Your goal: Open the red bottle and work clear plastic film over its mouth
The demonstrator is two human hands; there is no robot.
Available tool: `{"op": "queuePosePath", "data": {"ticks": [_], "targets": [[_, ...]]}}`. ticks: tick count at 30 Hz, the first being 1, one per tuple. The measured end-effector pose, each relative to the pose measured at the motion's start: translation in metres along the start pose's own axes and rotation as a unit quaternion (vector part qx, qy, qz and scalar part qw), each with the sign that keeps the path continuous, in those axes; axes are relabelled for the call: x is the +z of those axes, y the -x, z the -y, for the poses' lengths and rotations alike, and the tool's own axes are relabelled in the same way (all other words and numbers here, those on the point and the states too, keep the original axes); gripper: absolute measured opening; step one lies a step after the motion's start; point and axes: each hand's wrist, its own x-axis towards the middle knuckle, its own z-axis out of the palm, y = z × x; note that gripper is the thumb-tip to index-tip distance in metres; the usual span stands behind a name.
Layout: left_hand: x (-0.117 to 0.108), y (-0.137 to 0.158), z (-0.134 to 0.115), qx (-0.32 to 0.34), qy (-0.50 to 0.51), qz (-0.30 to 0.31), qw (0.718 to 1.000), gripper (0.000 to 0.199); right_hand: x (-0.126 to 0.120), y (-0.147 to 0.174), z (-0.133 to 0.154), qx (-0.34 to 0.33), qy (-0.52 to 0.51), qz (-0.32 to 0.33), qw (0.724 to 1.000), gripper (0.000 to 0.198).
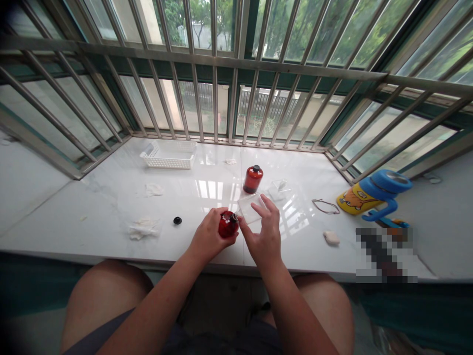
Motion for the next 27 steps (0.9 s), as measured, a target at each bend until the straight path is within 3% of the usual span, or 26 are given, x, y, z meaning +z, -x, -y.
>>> {"op": "queuePosePath", "data": {"ticks": [27], "targets": [[-0.0013, 0.0005, -0.0013, -0.005, 0.001, -0.001, 1.0, 0.07, -0.0027, -0.0046, 0.0013, -0.017, 0.007, 0.016, 1.0, 0.045]]}}
